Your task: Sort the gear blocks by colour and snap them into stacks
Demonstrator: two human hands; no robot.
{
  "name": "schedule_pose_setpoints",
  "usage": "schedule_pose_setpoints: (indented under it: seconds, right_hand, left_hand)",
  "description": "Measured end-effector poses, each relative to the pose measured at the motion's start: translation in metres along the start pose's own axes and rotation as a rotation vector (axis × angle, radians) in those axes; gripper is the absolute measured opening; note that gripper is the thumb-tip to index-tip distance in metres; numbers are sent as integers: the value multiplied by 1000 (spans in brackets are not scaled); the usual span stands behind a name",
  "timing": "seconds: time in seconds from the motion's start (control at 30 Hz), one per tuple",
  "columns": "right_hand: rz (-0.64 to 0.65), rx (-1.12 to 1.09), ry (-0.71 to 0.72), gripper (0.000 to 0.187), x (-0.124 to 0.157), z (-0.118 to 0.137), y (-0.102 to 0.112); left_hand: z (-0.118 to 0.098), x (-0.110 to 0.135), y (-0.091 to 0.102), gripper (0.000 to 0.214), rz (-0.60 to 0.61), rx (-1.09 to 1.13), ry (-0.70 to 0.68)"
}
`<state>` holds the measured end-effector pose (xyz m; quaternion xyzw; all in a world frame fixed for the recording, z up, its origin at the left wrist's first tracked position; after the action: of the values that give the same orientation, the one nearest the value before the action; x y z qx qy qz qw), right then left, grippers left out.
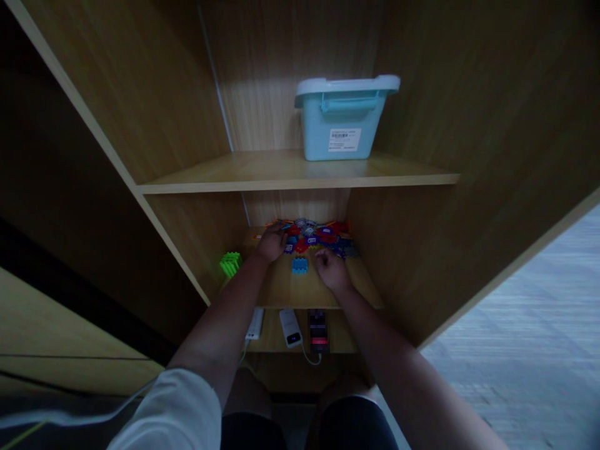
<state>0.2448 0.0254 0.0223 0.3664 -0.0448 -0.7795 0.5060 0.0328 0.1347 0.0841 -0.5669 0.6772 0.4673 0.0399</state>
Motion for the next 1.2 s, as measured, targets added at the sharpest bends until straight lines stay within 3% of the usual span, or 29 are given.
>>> schedule_pose_setpoints:
  seconds: [0.3, 0.47, 0.57, 0.67, 0.77, 0.87, 1.03, 1.2]
  right_hand:
    - [-11, 23, 9, 23, 1, -2, -1]
    - [4, 26, 4, 24, 3, -1, -1]
    - [4, 21, 30, 24, 3, 4, 1]
    - [6, 24, 75, 23, 4, 12, 3]
    - [13, 45, 191, 22, 8, 29, 6]
    - [34, 95, 371, 21, 17, 53, 6]
    - [91, 156, 545, 31, 30, 75, 3]
    - [110, 144, 541, 25, 31, 72, 3]
  left_hand:
    - [-6, 28, 17, 47, -152, -30, 47]
    - [3, 57, 32, 35, -368, 19, 175]
    - [17, 77, 33, 30, -502, 172, 293]
    - [34, 91, 21, 40, -525, 531, 451]
    - [38, 97, 6, 53, -471, 873, 569]
    - [24, 98, -1, 53, -371, 1045, 590]
    - [-5, 104, -10, 48, -145, 1142, 592]
    - [-17, 105, -17, 51, 7, 1153, 591]
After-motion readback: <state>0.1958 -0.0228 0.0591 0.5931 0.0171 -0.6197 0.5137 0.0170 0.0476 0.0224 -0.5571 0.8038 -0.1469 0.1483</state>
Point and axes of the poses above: each hand's wrist, its own x-axis away from the middle knuckle, its own y-axis out of the back of the hand, z = x × y, the point moved 7 cm from there along -x, towards the middle knuckle, and after that the axes turned 5 degrees about -z, right-handed, at the moved point
